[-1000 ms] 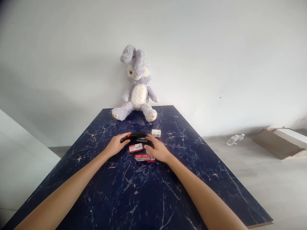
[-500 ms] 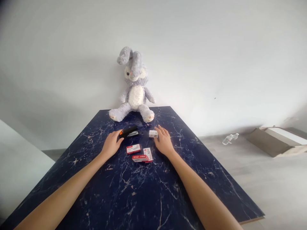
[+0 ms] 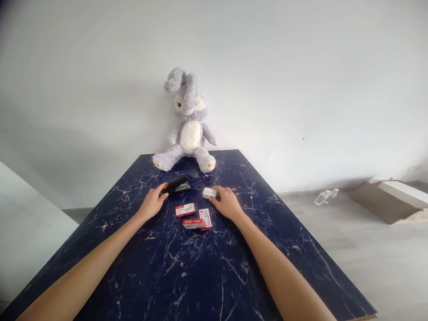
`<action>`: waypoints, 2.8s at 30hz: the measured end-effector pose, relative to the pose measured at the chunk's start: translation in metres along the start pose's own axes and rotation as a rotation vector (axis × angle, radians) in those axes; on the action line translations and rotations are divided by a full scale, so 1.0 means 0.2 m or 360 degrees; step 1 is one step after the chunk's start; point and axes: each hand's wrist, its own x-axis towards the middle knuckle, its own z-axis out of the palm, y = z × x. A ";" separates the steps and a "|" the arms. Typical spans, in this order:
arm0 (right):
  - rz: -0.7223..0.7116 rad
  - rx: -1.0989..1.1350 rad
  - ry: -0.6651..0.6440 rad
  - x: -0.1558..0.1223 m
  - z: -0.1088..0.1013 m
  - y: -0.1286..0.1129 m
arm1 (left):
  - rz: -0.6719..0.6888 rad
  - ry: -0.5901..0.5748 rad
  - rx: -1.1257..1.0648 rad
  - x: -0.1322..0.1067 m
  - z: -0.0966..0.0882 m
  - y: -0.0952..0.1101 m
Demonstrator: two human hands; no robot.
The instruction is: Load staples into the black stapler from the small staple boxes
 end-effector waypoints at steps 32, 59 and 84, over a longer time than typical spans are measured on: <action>-0.0760 0.0193 -0.0537 -0.18 -0.07 -0.36 | 0.0689 -0.0332 -0.0223 -0.15 -0.11 0.26; -0.0303 -0.0010 -0.0897 -0.21 -0.24 -0.30 | 0.1280 -0.0401 -0.0340 -0.34 -0.01 0.49; -0.0436 -0.0082 -0.0763 -0.18 -0.19 -0.35 | 0.1183 -0.0106 -0.0364 -0.34 0.04 0.45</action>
